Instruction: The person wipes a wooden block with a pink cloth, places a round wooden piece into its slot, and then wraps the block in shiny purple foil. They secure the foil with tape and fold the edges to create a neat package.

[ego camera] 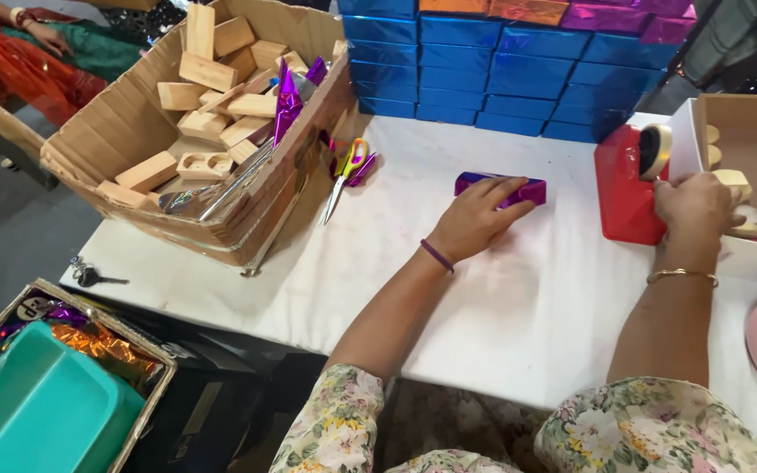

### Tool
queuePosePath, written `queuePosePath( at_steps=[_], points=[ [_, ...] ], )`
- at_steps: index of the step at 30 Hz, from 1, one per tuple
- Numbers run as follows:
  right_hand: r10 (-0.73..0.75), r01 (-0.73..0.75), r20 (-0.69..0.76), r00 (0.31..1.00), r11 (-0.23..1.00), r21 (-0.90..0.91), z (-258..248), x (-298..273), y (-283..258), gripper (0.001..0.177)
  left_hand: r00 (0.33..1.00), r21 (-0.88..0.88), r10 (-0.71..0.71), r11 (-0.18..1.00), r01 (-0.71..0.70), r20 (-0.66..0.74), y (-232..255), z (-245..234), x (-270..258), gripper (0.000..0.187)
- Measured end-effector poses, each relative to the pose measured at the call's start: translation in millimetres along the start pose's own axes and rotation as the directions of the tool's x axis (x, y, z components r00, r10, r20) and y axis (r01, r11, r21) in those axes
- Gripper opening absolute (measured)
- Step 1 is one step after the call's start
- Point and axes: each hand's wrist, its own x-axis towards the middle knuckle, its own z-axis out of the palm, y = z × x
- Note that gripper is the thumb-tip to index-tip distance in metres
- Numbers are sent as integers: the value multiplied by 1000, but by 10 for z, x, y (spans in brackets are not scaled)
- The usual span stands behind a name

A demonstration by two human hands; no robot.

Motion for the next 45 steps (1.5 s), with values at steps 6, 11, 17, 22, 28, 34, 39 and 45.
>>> queuePosePath(
  at_steps=[6,11,17,22,28,34,39,45],
  points=[
    [-33,34,-17,999,995,91,255,319,430,34,1000,-14,11,1000,-11,24,-29,71,-20,43],
    [-203,209,-49,978,947,243,372,360,621,30,1000,-33,-1,999,2,21,-42,72,-37,49],
    [-196,211,-86,977,814,541,220,-12,471,20,998,-69,5,998,0,65,-22,48,-16,53],
    [-163,216,-146,976,828,517,350,-20,516,19,996,-64,0,998,5,90,-18,31,-18,52],
    [-119,172,-125,985,750,638,203,-141,395,17,998,-62,10,998,-6,65,-27,27,-19,50],
    [-82,133,-109,991,758,638,-67,-350,242,16,998,-97,35,995,-30,52,-57,5,-12,51],
    [-213,297,-293,932,912,283,-270,-576,130,16,998,-23,31,999,-32,-51,-95,79,-60,41],
    [-85,144,-155,984,895,423,-144,-509,259,15,996,24,24,999,-22,-86,-56,39,-40,35]
  ],
)
